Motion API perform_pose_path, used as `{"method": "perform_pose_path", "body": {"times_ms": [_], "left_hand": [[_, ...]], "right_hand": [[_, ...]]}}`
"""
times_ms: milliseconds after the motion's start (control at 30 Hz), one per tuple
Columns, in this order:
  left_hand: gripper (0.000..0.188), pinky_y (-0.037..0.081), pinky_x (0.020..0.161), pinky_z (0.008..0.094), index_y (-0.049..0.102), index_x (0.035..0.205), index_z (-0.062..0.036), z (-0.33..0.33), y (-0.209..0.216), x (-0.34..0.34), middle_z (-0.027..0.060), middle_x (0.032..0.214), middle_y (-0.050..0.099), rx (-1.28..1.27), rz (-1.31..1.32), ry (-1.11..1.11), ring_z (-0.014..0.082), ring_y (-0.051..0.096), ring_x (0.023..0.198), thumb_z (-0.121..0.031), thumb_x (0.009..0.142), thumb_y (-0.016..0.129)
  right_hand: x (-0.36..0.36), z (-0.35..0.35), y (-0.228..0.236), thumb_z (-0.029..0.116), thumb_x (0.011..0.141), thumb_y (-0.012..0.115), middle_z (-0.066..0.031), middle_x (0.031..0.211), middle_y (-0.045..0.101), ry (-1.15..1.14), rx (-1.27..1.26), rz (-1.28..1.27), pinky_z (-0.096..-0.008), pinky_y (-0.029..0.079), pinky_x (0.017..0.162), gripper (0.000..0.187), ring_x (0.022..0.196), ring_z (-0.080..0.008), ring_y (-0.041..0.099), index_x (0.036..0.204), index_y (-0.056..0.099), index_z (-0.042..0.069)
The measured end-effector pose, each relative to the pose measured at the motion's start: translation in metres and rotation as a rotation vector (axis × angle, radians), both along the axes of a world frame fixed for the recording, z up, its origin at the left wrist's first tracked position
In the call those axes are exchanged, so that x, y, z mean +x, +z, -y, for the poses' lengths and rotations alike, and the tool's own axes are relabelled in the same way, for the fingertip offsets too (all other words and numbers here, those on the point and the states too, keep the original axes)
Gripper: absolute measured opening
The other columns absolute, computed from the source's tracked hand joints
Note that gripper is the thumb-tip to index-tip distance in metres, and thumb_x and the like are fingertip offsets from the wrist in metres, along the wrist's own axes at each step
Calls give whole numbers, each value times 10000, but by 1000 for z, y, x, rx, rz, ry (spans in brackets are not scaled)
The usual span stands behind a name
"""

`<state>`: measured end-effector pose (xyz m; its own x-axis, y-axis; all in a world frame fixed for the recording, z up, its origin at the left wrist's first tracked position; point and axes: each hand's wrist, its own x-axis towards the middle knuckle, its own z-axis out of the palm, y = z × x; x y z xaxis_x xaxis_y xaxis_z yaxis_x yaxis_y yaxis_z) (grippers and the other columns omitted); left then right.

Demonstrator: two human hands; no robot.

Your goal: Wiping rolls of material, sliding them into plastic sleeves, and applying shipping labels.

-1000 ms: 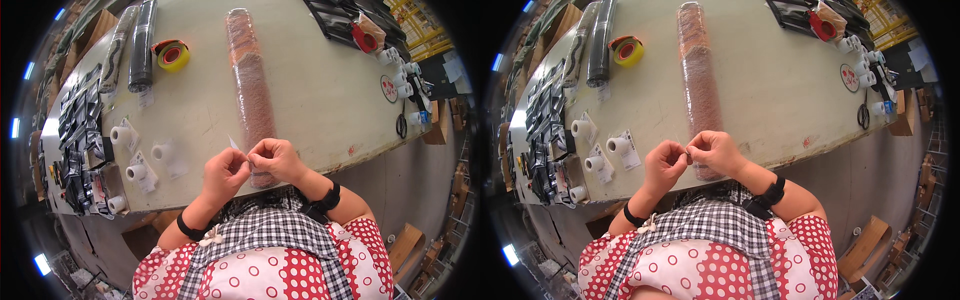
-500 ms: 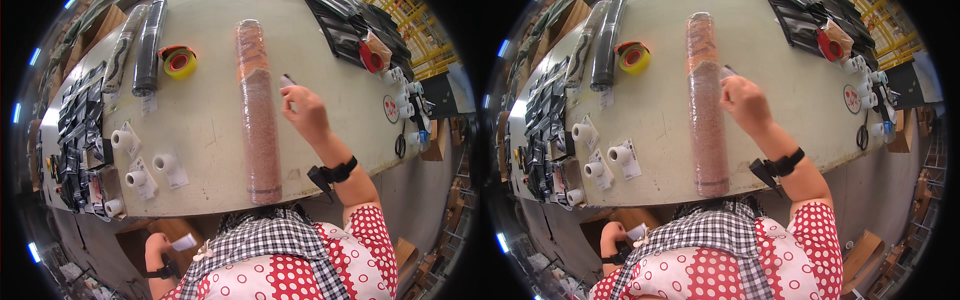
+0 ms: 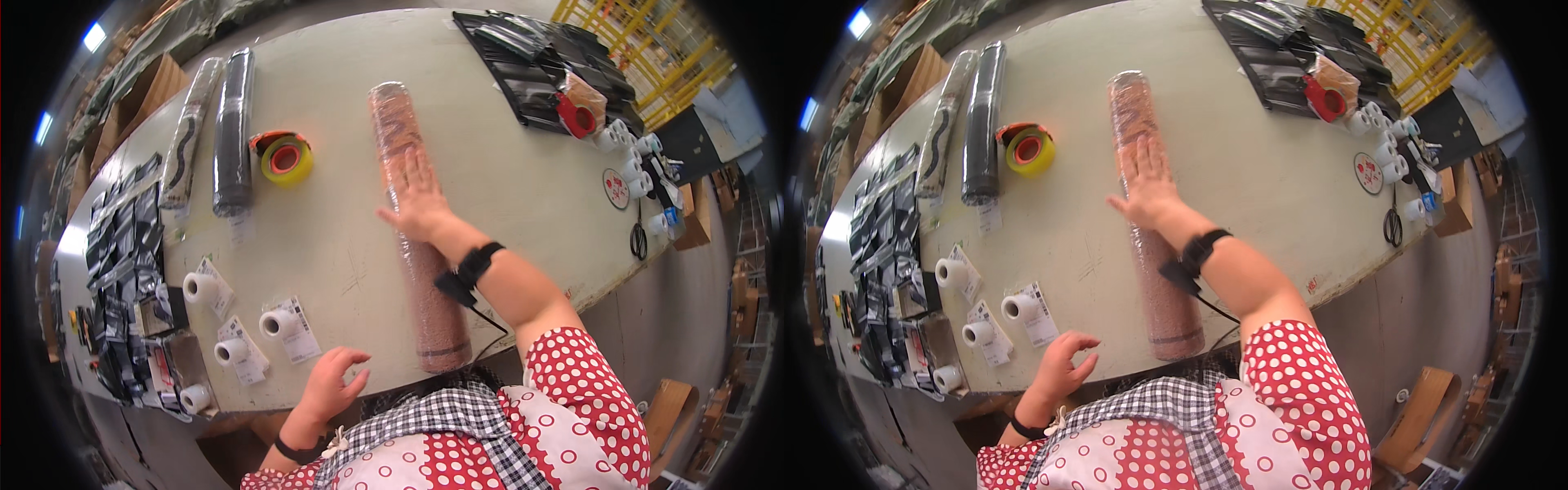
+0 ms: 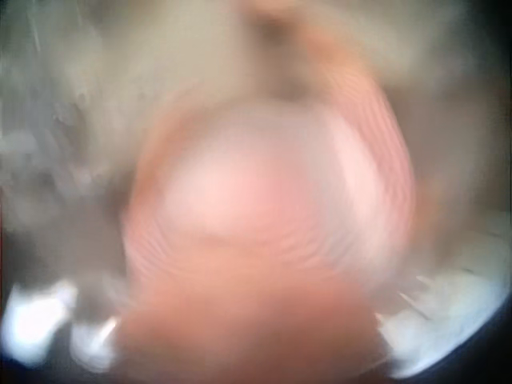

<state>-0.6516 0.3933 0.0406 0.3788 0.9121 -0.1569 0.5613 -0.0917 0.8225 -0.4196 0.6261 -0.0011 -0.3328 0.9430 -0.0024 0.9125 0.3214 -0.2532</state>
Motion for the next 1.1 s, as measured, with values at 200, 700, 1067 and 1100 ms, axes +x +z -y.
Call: {"method": "perform_pose_path", "body": {"times_ms": [200,700,1067,1100], "left_hand": [[867,481,865,389,235,1378,32,-36,-47,68,226,1241,443,-128,195,49,315,518,1081,-269,745,745],[1203,288,1056,441,24,1416,17,-27,-47,172,238,1370,242,-156,25,475,349,311,1272,-269,547,806],[1281,271,1052,464,-2,1421,-18,-22,-61,180,205,1364,225,-191,-50,543,338,294,1277,-407,495,791],[1288,272,1050,467,-3,1422,-17,-17,-60,178,209,1365,225,-196,-33,571,341,292,1277,-440,503,794]], "right_hand": [[50,183,16,468,830,567,-278,1499,60,377,-166,-232,-518,125,1121,869,1394,-438,41,1430,192,-35],[313,-212,-32,85,829,540,-103,1009,599,-190,349,99,-376,525,810,121,986,-271,598,929,599,53],[338,-279,-41,104,787,571,-80,881,621,-191,332,268,-358,527,730,90,887,-231,621,845,636,82],[336,-262,-28,140,762,601,-75,900,593,-247,479,240,-365,494,750,108,896,-234,592,855,599,85]]}}
